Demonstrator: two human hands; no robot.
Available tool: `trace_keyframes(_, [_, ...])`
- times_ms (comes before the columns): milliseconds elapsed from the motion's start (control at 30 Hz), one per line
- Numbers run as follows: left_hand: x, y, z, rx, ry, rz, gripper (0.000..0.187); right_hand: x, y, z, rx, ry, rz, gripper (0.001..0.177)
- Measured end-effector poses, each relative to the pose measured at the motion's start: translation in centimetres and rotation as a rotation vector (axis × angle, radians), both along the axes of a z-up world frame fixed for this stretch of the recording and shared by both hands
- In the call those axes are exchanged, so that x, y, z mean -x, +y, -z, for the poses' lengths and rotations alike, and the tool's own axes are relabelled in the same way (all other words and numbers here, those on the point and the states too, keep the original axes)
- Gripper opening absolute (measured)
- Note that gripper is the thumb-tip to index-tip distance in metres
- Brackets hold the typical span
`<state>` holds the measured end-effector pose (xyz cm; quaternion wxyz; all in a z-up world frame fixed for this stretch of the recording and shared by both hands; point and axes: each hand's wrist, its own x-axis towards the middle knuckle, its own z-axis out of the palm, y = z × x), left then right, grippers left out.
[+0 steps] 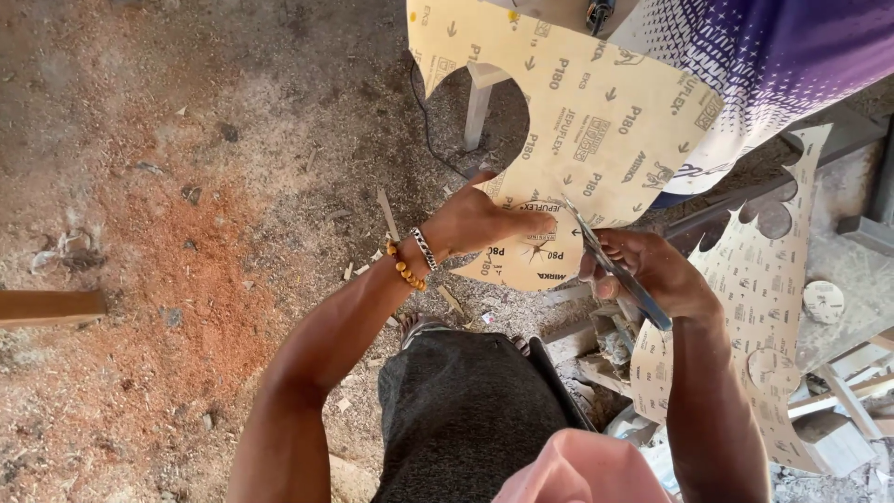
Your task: The person cuts circular pieces of sandpaper using scissors.
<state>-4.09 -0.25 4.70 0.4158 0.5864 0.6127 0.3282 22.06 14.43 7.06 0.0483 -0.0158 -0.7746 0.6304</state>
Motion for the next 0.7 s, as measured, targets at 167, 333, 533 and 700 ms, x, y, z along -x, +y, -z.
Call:
trace_keyframes(167, [0.0,-0.7,-2.7,0.165,0.075,0.025,0.056,-0.1,0.4,-0.1,0.055,-0.107,0.039,0.043])
trace_keyframes(333, [0.2,-0.6,-2.5,0.099,0.108,0.006,0.058,-0.2,0.5,0.7,0.063,-0.124,0.096,0.059])
trace_keyframes(533, [0.1,-0.1,-1.5,0.174,0.036,0.027,0.061,-0.7,0.6,0.6,0.080,-0.208,0.174,0.039])
trace_keyframes(700, [-0.1,0.2,-1.3,0.033,0.000,-0.048,0.062,-0.4,0.3,-0.2,0.080,-0.248,0.166,0.030])
